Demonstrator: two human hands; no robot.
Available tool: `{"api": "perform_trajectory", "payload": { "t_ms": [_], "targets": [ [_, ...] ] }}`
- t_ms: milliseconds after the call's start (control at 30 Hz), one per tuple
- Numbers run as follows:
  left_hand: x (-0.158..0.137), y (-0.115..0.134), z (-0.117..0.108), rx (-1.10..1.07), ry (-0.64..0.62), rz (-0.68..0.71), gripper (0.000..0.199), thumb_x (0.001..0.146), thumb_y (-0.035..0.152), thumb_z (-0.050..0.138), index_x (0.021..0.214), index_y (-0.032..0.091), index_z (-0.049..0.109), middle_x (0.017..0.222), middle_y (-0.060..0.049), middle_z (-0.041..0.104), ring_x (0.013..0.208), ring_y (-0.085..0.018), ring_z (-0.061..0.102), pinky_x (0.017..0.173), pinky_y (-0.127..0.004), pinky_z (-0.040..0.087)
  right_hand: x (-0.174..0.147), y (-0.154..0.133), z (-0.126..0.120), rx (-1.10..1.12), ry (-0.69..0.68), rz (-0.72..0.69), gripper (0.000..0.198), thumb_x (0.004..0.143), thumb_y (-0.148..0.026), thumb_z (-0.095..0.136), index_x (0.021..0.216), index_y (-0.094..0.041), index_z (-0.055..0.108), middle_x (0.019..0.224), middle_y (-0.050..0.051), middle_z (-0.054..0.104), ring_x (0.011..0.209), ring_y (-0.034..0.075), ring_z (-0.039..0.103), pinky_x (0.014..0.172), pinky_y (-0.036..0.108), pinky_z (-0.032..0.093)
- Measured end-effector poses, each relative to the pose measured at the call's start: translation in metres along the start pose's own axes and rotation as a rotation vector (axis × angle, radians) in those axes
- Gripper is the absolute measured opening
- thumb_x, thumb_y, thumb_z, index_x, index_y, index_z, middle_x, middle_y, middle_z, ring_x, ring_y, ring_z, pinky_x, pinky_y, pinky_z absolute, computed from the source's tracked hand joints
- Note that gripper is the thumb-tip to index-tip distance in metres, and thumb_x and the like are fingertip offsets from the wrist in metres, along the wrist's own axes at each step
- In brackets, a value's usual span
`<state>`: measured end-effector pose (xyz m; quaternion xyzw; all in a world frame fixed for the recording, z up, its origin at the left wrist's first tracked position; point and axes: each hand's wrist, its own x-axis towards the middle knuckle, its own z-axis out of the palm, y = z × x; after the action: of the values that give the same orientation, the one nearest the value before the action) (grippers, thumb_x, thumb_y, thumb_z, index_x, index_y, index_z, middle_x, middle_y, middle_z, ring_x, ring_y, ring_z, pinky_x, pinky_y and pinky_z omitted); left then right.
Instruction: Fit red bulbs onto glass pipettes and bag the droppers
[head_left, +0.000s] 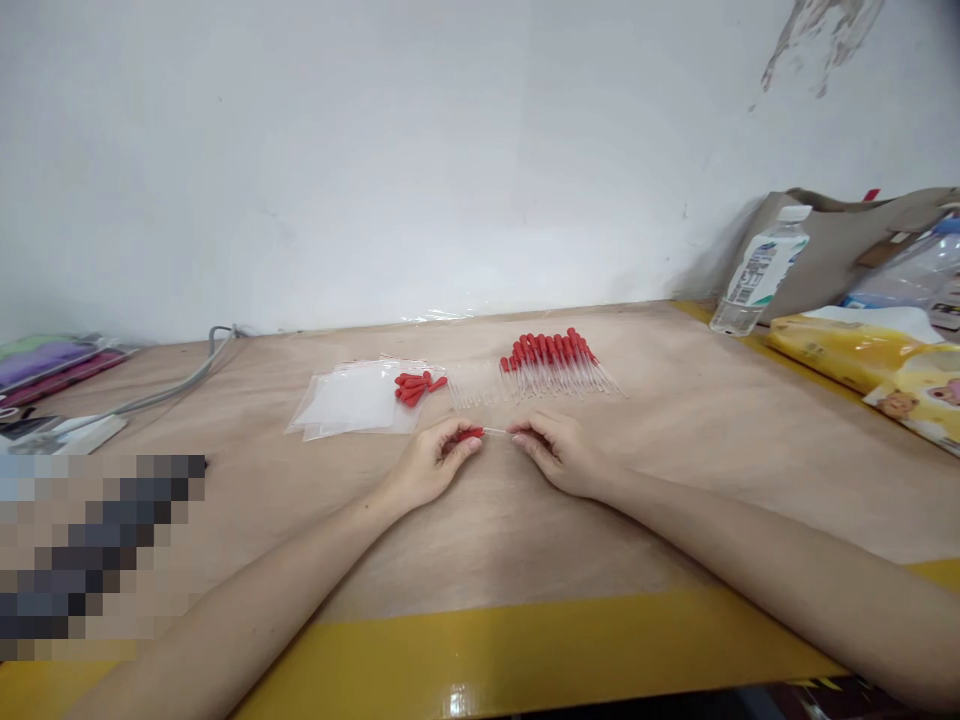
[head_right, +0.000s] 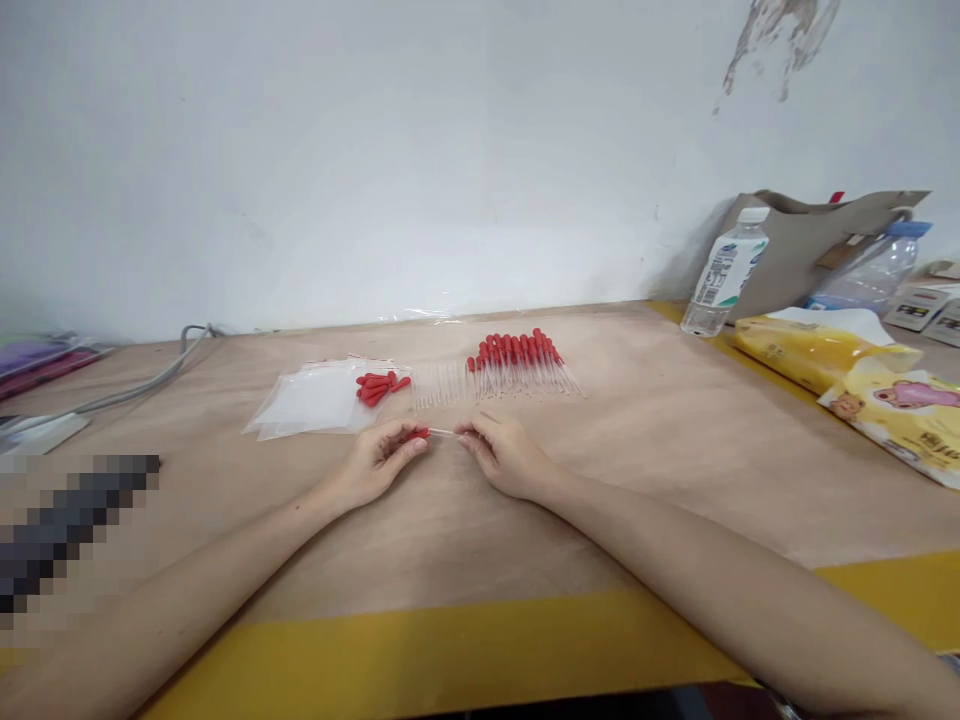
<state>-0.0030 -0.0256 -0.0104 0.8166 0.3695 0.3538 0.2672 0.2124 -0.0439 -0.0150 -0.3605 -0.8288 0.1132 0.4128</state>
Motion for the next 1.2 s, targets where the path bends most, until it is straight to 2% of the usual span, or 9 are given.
{"api": "perform_trajectory", "payload": {
  "t_ms": [167,300,533,700,867,1067,1200],
  "targets": [
    [-0.001,-0.002,0.004,-0.100,0.020,-0.020,0.019,0.080,0.032,0.055,0.090,0.015,0.060,0.081,-0.003,0.063,0.073,-0.013,0.058,0.068,-0.024,0.047,0.001,-0.001,-0.001,0.035,-0.031,-0.031,0.016,0.086,-0.022,0.044,0.089,-0.018,0.059,0.080,0.003,0.061,0.072,0.013,0.055,0.065,0.025,0.043],
    [-0.002,-0.002,0.005,-0.143,0.017,-0.032,0.022,0.080,0.034,0.055,0.087,0.014,0.062,0.069,-0.001,0.061,0.062,-0.011,0.057,0.061,-0.022,0.047,0.002,0.001,-0.001,0.032,-0.057,-0.048,0.017,0.087,-0.023,0.045,0.088,-0.019,0.061,0.078,0.002,0.061,0.070,0.012,0.054,0.063,0.024,0.042],
    [-0.004,-0.003,0.004,-0.075,-0.010,0.001,0.026,0.082,0.035,0.051,0.090,0.013,0.065,0.065,-0.001,0.060,0.052,-0.009,0.051,0.052,-0.020,0.045,0.005,0.010,-0.002,-0.065,-0.131,-0.104,0.021,0.088,-0.022,0.043,0.091,-0.020,0.064,0.075,0.003,0.058,0.067,0.012,0.052,0.061,0.023,0.040],
    [-0.005,0.003,0.002,0.073,-0.080,-0.003,0.025,0.083,0.035,0.051,0.088,0.016,0.066,0.069,-0.001,0.064,0.059,-0.011,0.056,0.057,-0.021,0.045,0.001,0.010,-0.004,-0.257,-0.147,-0.126,0.023,0.087,-0.019,0.042,0.094,-0.023,0.064,0.080,0.002,0.060,0.066,0.012,0.052,0.055,0.022,0.034],
    [-0.004,0.006,0.002,0.138,-0.059,0.028,0.023,0.082,0.035,0.054,0.088,0.018,0.067,0.078,-0.002,0.068,0.067,-0.014,0.060,0.063,-0.024,0.047,-0.003,0.003,-0.003,-0.391,-0.108,-0.140,0.023,0.084,-0.017,0.044,0.097,-0.023,0.062,0.082,0.002,0.061,0.068,0.012,0.053,0.052,0.024,0.029],
    [-0.001,-0.003,0.002,-0.019,0.030,-0.029,0.026,0.076,0.037,0.061,0.091,0.016,0.066,0.084,-0.004,0.069,0.071,-0.016,0.063,0.067,-0.026,0.051,-0.002,0.003,-0.002,-0.278,-0.084,-0.135,0.021,0.087,-0.023,0.041,0.099,-0.016,0.056,0.084,0.006,0.058,0.071,0.014,0.053,0.060,0.024,0.039],
    [-0.001,-0.005,-0.002,-0.033,-0.012,-0.048,0.024,0.077,0.037,0.060,0.089,0.017,0.067,0.083,-0.003,0.069,0.071,-0.015,0.063,0.066,-0.025,0.051,-0.001,0.006,-0.003,-0.202,-0.068,-0.160,0.018,0.088,-0.020,0.038,0.092,-0.015,0.055,0.083,0.007,0.057,0.074,0.015,0.053,0.065,0.026,0.043]
  ]
}}
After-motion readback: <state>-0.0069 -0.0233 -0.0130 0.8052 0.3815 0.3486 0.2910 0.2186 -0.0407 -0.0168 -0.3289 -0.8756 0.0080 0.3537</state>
